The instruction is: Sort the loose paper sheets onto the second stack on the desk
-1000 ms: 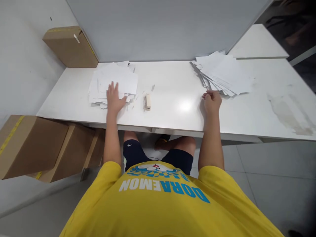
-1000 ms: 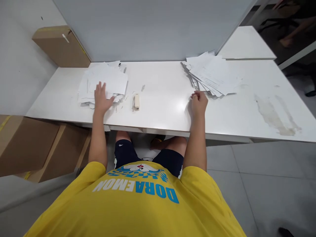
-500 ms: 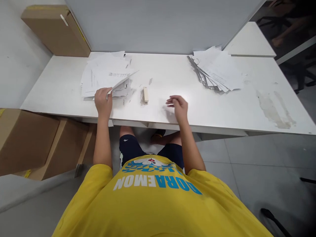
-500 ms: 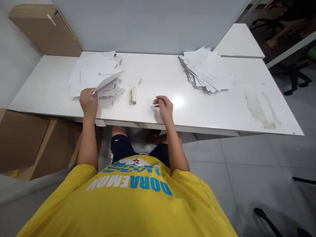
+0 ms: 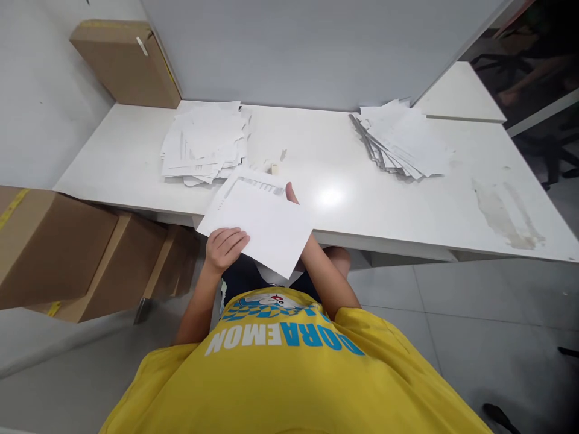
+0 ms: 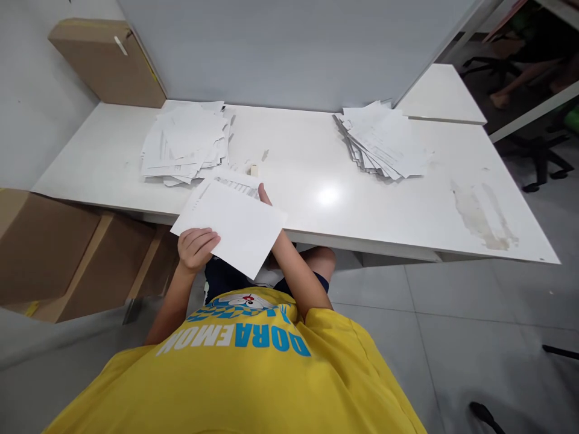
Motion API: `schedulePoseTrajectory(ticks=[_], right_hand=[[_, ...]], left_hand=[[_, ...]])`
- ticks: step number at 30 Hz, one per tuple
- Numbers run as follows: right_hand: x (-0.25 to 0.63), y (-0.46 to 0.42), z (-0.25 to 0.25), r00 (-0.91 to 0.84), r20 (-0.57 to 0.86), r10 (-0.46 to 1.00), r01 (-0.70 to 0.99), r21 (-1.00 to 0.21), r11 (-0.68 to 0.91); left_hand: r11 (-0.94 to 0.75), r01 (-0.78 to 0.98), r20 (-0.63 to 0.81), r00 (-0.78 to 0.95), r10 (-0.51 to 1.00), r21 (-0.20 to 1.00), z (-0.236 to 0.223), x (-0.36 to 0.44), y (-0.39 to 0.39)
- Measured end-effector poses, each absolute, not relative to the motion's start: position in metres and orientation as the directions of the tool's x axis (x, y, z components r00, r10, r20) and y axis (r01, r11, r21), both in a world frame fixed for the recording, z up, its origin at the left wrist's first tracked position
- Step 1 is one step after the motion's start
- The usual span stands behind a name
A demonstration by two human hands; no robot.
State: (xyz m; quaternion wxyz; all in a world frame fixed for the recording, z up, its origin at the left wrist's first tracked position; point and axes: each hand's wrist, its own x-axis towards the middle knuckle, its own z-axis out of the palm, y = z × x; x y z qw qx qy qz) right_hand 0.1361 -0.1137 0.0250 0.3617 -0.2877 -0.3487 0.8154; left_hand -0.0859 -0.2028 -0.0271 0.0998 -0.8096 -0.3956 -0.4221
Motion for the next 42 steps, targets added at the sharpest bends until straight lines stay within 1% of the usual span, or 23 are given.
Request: schedulePoseTrajectory(ticks=[2, 4, 6, 9, 10, 12, 14, 15, 17, 19, 20, 21, 22, 24, 25, 27, 30, 34, 36, 38, 40, 42], right_hand=[[0.143, -0.111, 0.028, -0.615, -0.253, 0.746, -0.367, -0.746, -0.556], [0.148, -0.109, 0.031, -0.603, -0.285, 0.745, -0.337, -0.755, -0.562], [0.151, -0.107, 0.033, -0.543, -0.248, 0.803, -0.352, -0.801, -0.485], [0.156, -0.105, 0.033, -0.418, -0.125, 0.900, -0.413, -0.856, -0.311], [0.158, -0.103, 0.033, -0.374, -0.101, 0.922, -0.419, -0.868, -0.265], [0.165, -0.098, 0.032, -0.277, -0.075, 0.958, -0.416, -0.890, -0.190], [0.175, -0.093, 0.034, -0.186, -0.048, 0.981, -0.409, -0.905, -0.122], [0.182, -0.090, 0.036, -0.152, -0.031, 0.988, -0.405, -0.910, -0.090], [0.197, -0.087, 0.043, -0.116, 0.011, 0.993, -0.392, -0.919, -0.035], [0.213, -0.087, 0.052, -0.108, 0.056, 0.993, -0.375, -0.927, 0.011], [0.220, -0.088, 0.056, -0.111, 0.076, 0.991, -0.367, -0.930, 0.030], [0.226, -0.090, 0.060, -0.115, 0.094, 0.989, -0.360, -0.932, 0.047], [0.231, -0.092, 0.064, -0.118, 0.107, 0.987, -0.354, -0.933, 0.059], [0.237, -0.096, 0.068, -0.133, 0.116, 0.984, -0.343, -0.937, 0.064], [0.237, -0.097, 0.068, -0.148, 0.110, 0.983, -0.335, -0.941, 0.055], [0.234, -0.100, 0.067, -0.183, 0.083, 0.980, -0.315, -0.949, 0.022], [0.227, -0.102, 0.064, -0.195, 0.043, 0.980, -0.299, -0.954, -0.017], [0.228, -0.108, 0.063, -0.120, 0.061, 0.991, -0.350, -0.937, 0.015], [0.230, -0.112, 0.062, -0.120, 0.088, 0.989, -0.365, -0.930, 0.038], [0.230, -0.117, 0.061, -0.141, 0.098, 0.985, -0.361, -0.932, 0.041], [0.224, -0.122, 0.061, -0.157, 0.081, 0.984, -0.336, -0.941, 0.024], [0.216, -0.127, 0.061, -0.144, 0.064, 0.988, -0.304, -0.953, 0.017]], left_hand=[[-0.674, 0.716, 0.742, 0.350, 0.572, 0.182, -0.027, -0.085, -0.206], [-0.679, 0.713, 0.721, 0.377, 0.581, 0.174, -0.025, -0.083, -0.207], [-0.696, 0.706, 0.712, 0.421, 0.562, 0.133, -0.021, -0.079, -0.206], [-0.752, 0.656, 0.733, 0.479, 0.482, 0.066, -0.010, -0.071, -0.208], [-0.771, 0.634, 0.748, 0.483, 0.456, 0.061, -0.005, -0.069, -0.209], [-0.788, 0.608, 0.787, 0.439, 0.434, 0.096, 0.004, -0.069, -0.212], [-0.775, 0.599, 0.836, 0.306, 0.455, 0.203, 0.013, -0.073, -0.213], [-0.744, 0.611, 0.862, 0.189, 0.470, 0.271, 0.018, -0.077, -0.213], [-0.590, 0.676, 0.865, -0.147, 0.480, 0.442, 0.028, -0.088, -0.207], [-0.359, 0.675, 0.753, -0.480, 0.450, 0.644, 0.040, -0.099, -0.196], [-0.276, 0.621, 0.669, -0.590, 0.452, 0.733, 0.046, -0.104, -0.189], [-0.232, 0.538, 0.575, -0.655, 0.490, 0.810, 0.052, -0.107, -0.181], [-0.224, 0.442, 0.485, -0.668, 0.564, 0.869, 0.056, -0.109, -0.174], [-0.233, 0.255, 0.342, -0.598, 0.725, 0.939, 0.061, -0.105, -0.160], [-0.221, 0.187, 0.288, -0.540, 0.791, 0.957, 0.061, -0.099, -0.156], [-0.191, 0.127, 0.227, -0.434, 0.872, 0.973, 0.058, -0.083, -0.149], [-0.202, 0.139, 0.240, -0.368, 0.898, 0.970, 0.050, -0.060, -0.143], [-0.251, 0.219, 0.324, -0.426, 0.845, 0.943, 0.042, -0.058, -0.135], [-0.240, 0.283, 0.351, -0.461, 0.815, 0.929, 0.041, -0.064, -0.133], [-0.211, 0.312, 0.342, -0.466, 0.816, 0.927, 0.039, -0.066, -0.134], [-0.200, 0.230, 0.284, -0.433, 0.856, 0.952, 0.036, -0.062, -0.139], [-0.201, 0.047, 0.205, -0.361, 0.910, 0.978, 0.034, -0.050, -0.146]])
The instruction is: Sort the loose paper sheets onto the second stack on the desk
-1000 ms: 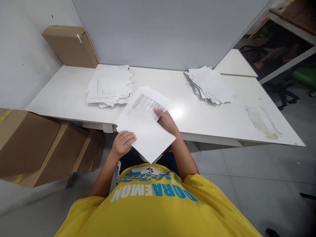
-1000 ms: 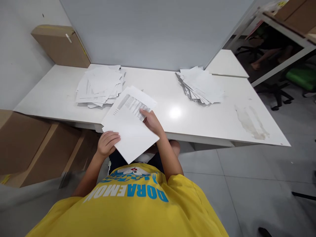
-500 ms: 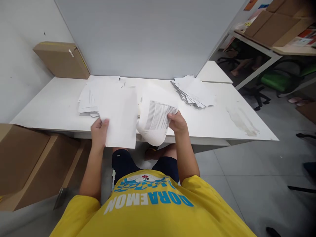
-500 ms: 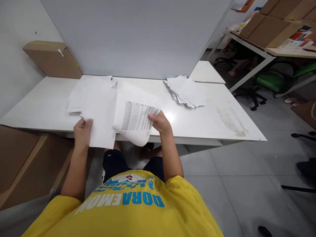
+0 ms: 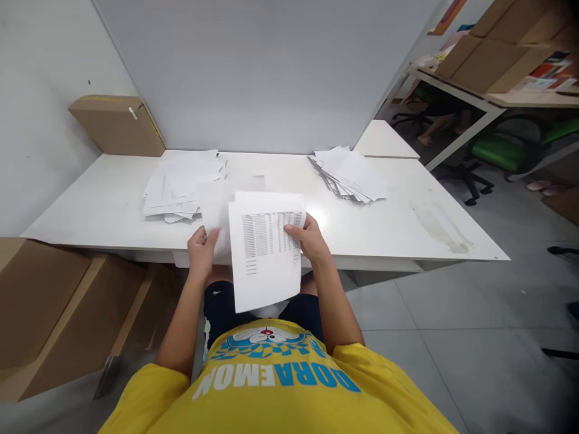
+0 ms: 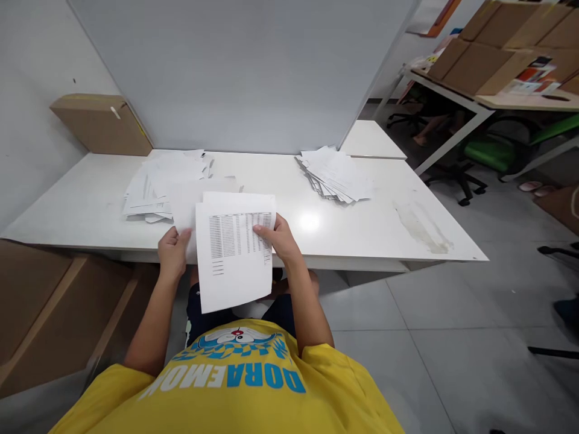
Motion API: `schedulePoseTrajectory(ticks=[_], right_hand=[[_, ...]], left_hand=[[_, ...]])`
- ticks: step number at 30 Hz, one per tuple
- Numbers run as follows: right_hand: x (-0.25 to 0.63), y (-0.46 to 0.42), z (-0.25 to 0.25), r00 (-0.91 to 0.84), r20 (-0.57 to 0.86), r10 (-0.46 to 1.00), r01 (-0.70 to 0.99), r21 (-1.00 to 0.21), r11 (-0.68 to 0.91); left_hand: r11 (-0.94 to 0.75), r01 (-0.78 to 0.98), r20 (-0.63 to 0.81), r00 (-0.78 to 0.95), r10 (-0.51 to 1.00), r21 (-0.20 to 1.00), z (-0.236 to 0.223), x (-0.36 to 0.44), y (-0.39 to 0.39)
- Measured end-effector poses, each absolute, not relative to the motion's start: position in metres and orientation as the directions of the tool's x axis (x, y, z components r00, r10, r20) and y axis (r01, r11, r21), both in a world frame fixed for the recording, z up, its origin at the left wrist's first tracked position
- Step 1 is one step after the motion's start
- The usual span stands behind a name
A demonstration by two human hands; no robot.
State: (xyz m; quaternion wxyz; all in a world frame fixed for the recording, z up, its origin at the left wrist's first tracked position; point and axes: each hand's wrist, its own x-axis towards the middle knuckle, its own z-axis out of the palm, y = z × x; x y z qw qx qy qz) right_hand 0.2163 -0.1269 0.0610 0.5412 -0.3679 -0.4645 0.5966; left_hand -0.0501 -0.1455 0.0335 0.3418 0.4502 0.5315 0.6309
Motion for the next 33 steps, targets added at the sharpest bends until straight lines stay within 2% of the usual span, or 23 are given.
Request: schedulePoseTrajectory(ticks=[3, 7, 13, 18, 23, 29, 33], right_hand=[[0.206, -0.136, 0.065, -0.072, 0.073, 0.995, -0.265, -0.963, 0.051], [0.202, -0.145, 0.070, 0.012, 0.118, 0.993, -0.226, -0.967, 0.118], [0.205, -0.150, 0.069, -0.005, 0.124, 0.992, -0.196, -0.973, 0.120], [0.202, -0.153, 0.068, 0.043, 0.111, 0.993, -0.137, -0.984, 0.116], [0.197, -0.158, 0.067, 0.027, 0.086, 0.996, -0.133, -0.987, 0.089], [0.195, -0.161, 0.065, 0.006, 0.119, 0.993, -0.099, -0.988, 0.119], [0.197, -0.162, 0.065, -0.032, 0.125, 0.992, -0.135, -0.984, 0.120]], left_hand=[[-0.140, -0.213, 0.087, -0.242, 0.966, 0.967, 0.031, -0.029, -0.158], [-0.028, -0.341, -0.021, -0.138, 0.990, 0.940, 0.035, -0.012, -0.173], [0.007, -0.256, -0.027, -0.074, 0.997, 0.967, 0.039, -0.009, -0.185], [-0.112, -0.123, 0.094, -0.143, 0.985, 0.986, 0.034, -0.010, -0.193], [-0.159, -0.007, 0.158, -0.081, 0.984, 0.987, 0.046, -0.002, -0.201], [-0.177, 0.004, 0.177, -0.051, 0.983, 0.984, 0.051, 0.004, -0.201], [-0.172, -0.032, 0.171, -0.034, 0.985, 0.985, 0.042, 0.004, -0.199]])
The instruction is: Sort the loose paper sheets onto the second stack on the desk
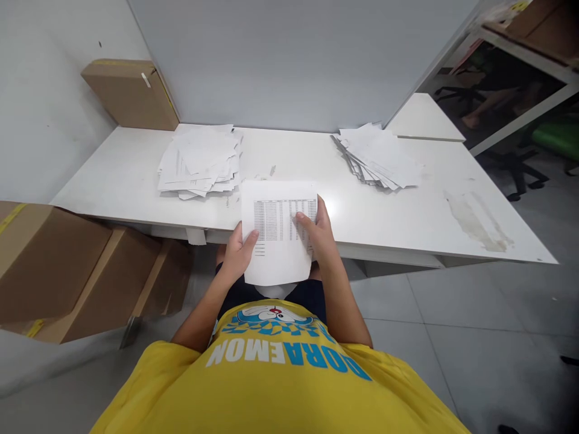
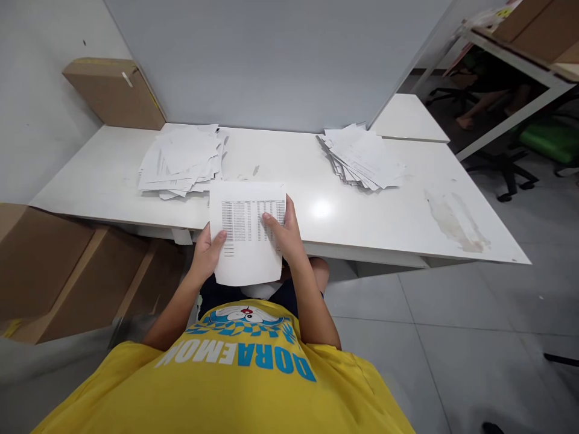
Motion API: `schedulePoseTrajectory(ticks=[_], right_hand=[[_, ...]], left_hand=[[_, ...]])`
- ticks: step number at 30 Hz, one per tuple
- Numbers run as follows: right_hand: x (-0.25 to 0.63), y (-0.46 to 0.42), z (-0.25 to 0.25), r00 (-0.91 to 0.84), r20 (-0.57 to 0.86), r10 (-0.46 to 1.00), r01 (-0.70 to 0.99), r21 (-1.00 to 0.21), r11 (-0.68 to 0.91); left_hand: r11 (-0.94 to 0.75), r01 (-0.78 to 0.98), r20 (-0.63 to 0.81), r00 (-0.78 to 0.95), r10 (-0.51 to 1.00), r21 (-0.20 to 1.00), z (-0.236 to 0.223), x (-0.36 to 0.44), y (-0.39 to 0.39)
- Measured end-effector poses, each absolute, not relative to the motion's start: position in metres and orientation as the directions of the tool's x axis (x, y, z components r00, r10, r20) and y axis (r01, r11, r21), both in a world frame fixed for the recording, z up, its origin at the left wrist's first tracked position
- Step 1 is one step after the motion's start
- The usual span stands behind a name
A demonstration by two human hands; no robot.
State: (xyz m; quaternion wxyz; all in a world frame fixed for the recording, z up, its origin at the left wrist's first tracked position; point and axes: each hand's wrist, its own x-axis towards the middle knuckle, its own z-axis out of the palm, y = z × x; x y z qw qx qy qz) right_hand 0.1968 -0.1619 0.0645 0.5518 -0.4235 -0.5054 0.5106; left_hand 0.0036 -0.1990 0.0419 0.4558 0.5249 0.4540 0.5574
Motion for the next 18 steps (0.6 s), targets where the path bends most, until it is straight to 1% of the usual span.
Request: schedulePoseTrajectory(ticks=[3, 5, 7, 10, 12, 13, 14, 15, 16, 17, 18], right_hand=[[0.199, -0.163, 0.058, -0.080, 0.071, 0.994, -0.198, -0.979, 0.054], [0.200, -0.165, 0.049, -0.128, 0.003, 0.992, -0.245, -0.969, -0.029], [0.199, -0.165, 0.040, -0.194, -0.070, 0.979, -0.271, -0.955, -0.122], [0.199, -0.163, 0.030, -0.221, -0.143, 0.965, -0.286, -0.936, -0.204], [0.200, -0.160, 0.026, -0.182, -0.153, 0.971, -0.308, -0.929, -0.204], [0.200, -0.157, 0.025, -0.162, -0.148, 0.976, -0.320, -0.927, -0.194], [0.201, -0.155, 0.024, -0.139, -0.138, 0.981, -0.332, -0.927, -0.177], [0.201, -0.153, 0.023, -0.114, -0.124, 0.986, -0.343, -0.926, -0.157], [0.201, -0.151, 0.021, -0.087, -0.108, 0.990, -0.354, -0.926, -0.132], [0.201, -0.149, 0.019, -0.063, -0.092, 0.994, -0.363, -0.925, -0.109], [0.201, -0.147, 0.016, -0.040, -0.079, 0.996, -0.370, -0.925, -0.088]], left_hand=[[-0.162, -0.034, 0.161, -0.040, 0.986, 0.986, 0.033, 0.002, -0.196], [-0.159, -0.039, 0.156, -0.069, 0.985, 0.986, 0.029, -0.002, -0.191], [-0.151, -0.006, 0.151, -0.075, 0.986, 0.988, 0.029, -0.009, -0.184], [-0.107, 0.178, 0.103, 0.034, 0.994, 0.978, 0.037, -0.030, -0.159], [-0.126, 0.333, 0.119, 0.043, 0.992, 0.935, 0.046, -0.051, -0.130], [-0.160, 0.407, 0.178, -0.005, 0.984, 0.899, 0.049, -0.064, -0.112], [-0.212, 0.493, 0.285, -0.075, 0.956, 0.844, 0.052, -0.078, -0.091], [-0.249, 0.612, 0.389, -0.104, 0.915, 0.751, 0.053, -0.093, -0.070], [-0.267, 0.712, 0.458, -0.086, 0.885, 0.649, 0.053, -0.107, -0.048], [-0.270, 0.784, 0.495, -0.054, 0.867, 0.558, 0.052, -0.121, -0.028], [-0.266, 0.831, 0.490, -0.009, 0.872, 0.488, 0.050, -0.134, -0.010]])
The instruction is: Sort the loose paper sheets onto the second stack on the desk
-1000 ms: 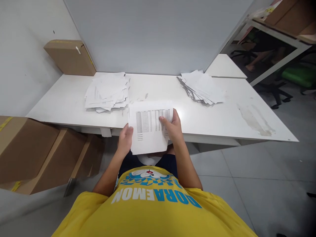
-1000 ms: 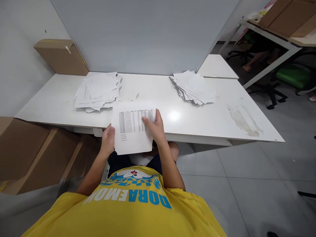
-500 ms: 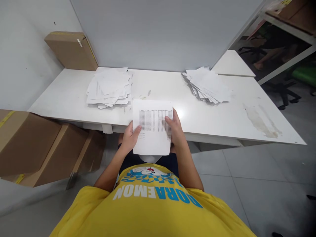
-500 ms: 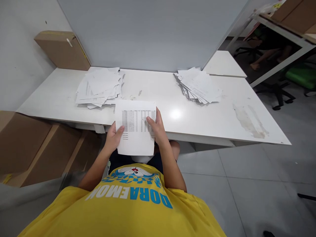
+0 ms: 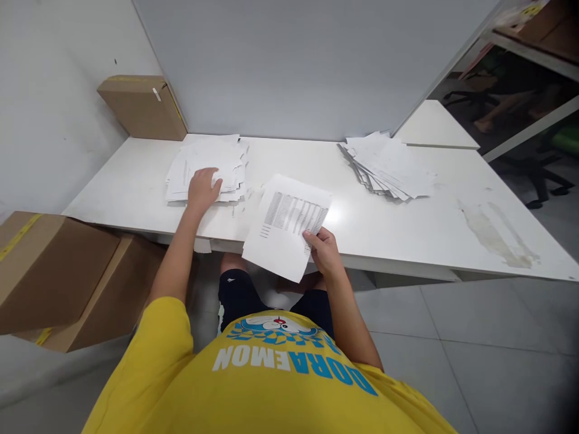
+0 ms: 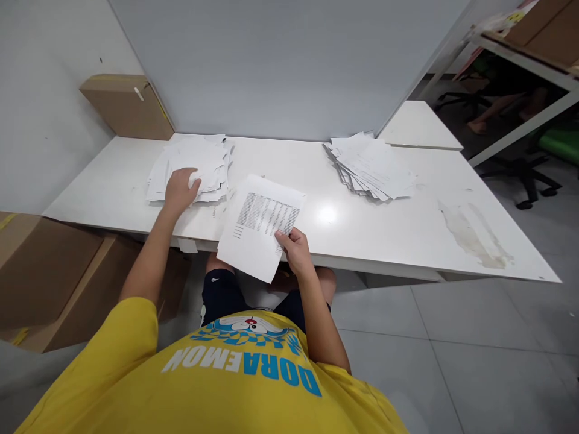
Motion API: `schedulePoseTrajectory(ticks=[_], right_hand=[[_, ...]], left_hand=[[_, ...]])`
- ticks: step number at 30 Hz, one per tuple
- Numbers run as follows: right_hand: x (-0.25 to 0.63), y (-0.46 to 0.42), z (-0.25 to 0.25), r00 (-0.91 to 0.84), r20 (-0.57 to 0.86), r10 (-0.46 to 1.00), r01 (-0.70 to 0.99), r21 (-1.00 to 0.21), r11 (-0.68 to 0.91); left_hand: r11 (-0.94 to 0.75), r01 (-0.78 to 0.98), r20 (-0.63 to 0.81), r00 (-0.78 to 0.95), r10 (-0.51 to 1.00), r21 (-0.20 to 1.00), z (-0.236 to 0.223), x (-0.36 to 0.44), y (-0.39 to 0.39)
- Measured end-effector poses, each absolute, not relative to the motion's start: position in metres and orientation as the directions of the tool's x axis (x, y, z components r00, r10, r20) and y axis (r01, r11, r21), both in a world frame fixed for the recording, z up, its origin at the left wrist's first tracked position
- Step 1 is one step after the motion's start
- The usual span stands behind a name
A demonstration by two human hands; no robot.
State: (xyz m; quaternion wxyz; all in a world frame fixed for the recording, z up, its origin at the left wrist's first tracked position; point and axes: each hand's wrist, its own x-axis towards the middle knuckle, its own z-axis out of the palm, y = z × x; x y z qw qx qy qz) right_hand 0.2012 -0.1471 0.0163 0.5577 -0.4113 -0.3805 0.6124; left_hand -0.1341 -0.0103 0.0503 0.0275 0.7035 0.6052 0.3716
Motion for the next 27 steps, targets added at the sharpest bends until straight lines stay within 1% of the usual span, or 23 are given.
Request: schedulePoseTrajectory(ticks=[2, 5, 8, 9, 11, 13, 15, 17, 18, 19, 20, 22, 24, 27], right_hand=[[0.201, -0.145, 0.010, -0.009, -0.068, 0.998, -0.374, -0.925, -0.066], [0.202, -0.142, 0.002, -0.010, -0.074, 0.997, -0.370, -0.926, -0.072], [0.205, -0.141, -0.001, -0.020, -0.072, 0.997, -0.364, -0.928, -0.074], [0.207, -0.141, 0.000, -0.021, -0.068, 0.997, -0.363, -0.929, -0.071], [0.208, -0.141, 0.002, -0.016, -0.061, 0.998, -0.365, -0.929, -0.063], [0.210, -0.141, 0.004, -0.016, -0.056, 0.998, -0.367, -0.929, -0.058], [0.211, -0.142, 0.005, -0.028, -0.059, 0.998, -0.363, -0.929, -0.065], [0.212, -0.142, 0.003, -0.032, -0.061, 0.998, -0.361, -0.930, -0.068], [0.212, -0.142, 0.001, -0.023, -0.059, 0.998, -0.362, -0.930, -0.063], [0.212, -0.142, -0.001, -0.006, -0.056, 0.998, -0.366, -0.929, -0.054], [0.212, -0.141, -0.004, 0.016, -0.053, 0.998, -0.372, -0.927, -0.044], [0.211, -0.139, -0.007, 0.050, -0.058, 0.997, -0.387, -0.921, -0.034], [0.209, -0.138, -0.009, 0.051, -0.074, 0.996, -0.396, -0.917, -0.048], [0.207, -0.137, -0.007, 0.031, -0.088, 0.996, -0.393, -0.917, -0.069]], left_hand=[[-0.209, 0.896, 0.410, 0.033, 0.912, 0.393, 0.045, -0.153, 0.016], [-0.132, 0.959, 0.311, 0.050, 0.949, 0.249, 0.040, -0.165, 0.028], [-0.154, 0.979, 0.301, 0.107, 0.947, 0.137, 0.042, -0.161, 0.023], [-0.166, 0.979, 0.303, 0.123, 0.945, 0.119, 0.044, -0.159, 0.020], [-0.165, 0.979, 0.341, 0.115, 0.933, 0.121, 0.050, -0.155, 0.015], [-0.177, 0.967, 0.456, 0.076, 0.887, 0.184, 0.059, -0.150, 0.008], [-0.256, 0.911, 0.617, 0.002, 0.787, 0.324, 0.074, -0.142, -0.005], [-0.406, 0.769, 0.751, -0.140, 0.645, 0.493, 0.094, -0.128, -0.025], [-0.495, 0.663, 0.781, -0.229, 0.580, 0.562, 0.104, -0.119, -0.037], [-0.582, 0.542, 0.788, -0.311, 0.532, 0.606, 0.113, -0.110, -0.050], [-0.652, 0.415, 0.773, -0.370, 0.516, 0.634, 0.121, -0.101, -0.061], [-0.708, 0.232, 0.727, -0.412, 0.550, 0.667, 0.129, -0.086, -0.078], [-0.698, 0.159, 0.688, -0.419, 0.593, 0.698, 0.127, -0.082, -0.081], [-0.658, 0.170, 0.644, -0.485, 0.592, 0.734, 0.113, -0.099, -0.062]])
